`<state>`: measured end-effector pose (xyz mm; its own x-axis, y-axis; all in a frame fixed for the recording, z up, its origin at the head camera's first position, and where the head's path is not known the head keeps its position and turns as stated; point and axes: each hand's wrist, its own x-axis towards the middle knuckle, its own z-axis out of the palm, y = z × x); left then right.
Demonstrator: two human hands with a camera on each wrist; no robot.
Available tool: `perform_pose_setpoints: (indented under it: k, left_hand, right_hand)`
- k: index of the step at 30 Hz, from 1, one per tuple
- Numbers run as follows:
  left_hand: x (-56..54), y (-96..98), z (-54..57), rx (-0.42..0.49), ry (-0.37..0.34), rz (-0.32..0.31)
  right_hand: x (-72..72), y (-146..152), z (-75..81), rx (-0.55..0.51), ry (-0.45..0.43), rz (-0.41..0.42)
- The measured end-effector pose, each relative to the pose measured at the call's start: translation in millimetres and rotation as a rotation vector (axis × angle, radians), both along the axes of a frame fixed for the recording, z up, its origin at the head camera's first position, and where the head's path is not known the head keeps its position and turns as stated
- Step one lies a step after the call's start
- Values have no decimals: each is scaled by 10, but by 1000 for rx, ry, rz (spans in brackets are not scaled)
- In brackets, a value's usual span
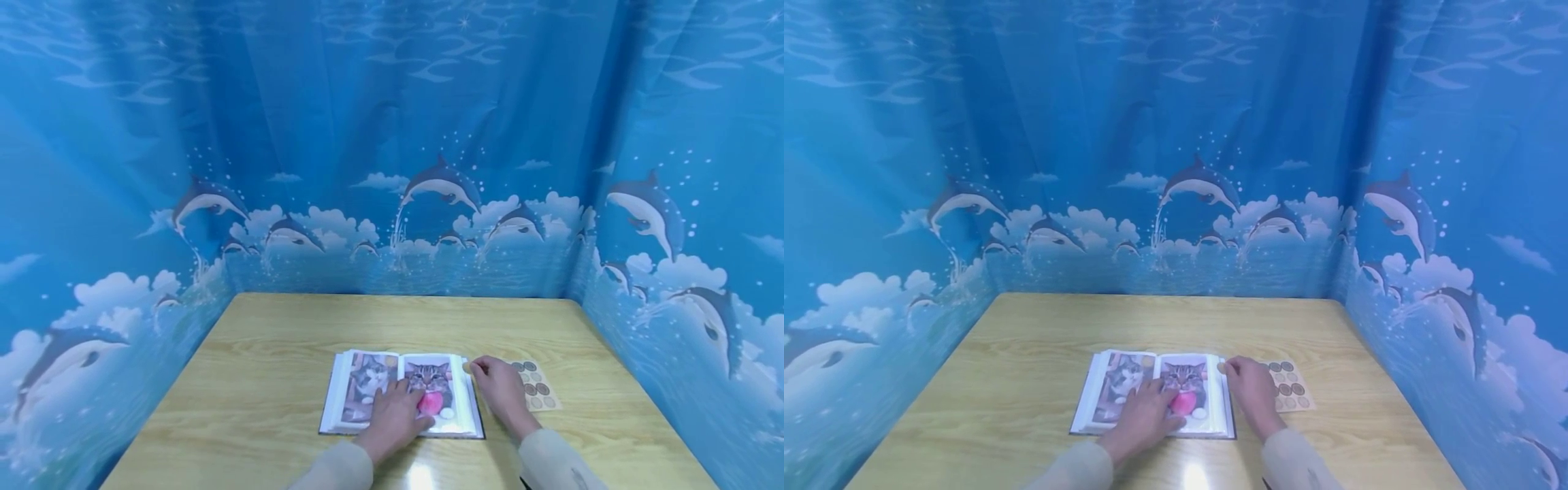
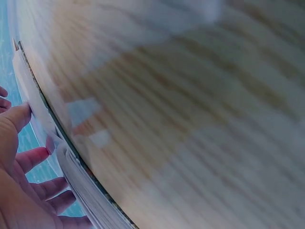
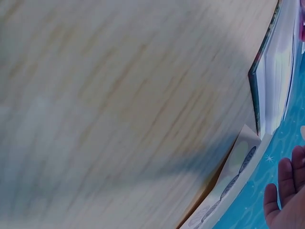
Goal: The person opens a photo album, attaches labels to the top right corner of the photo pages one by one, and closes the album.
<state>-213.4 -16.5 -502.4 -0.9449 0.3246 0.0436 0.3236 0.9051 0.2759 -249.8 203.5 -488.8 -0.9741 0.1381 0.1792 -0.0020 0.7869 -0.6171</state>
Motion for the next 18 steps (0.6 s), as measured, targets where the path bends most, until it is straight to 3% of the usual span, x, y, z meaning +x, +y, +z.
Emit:
perform_pose_setpoints:
  k: [9,18]
  left_hand:
    - [24,2,12,-60,-14,11]
    - [20,-4,20,-47,-46,3]
  right_hand:
    - [-132,-118,-50,20,-3,23]
    - [-208,-182,-60,69,-8,27]
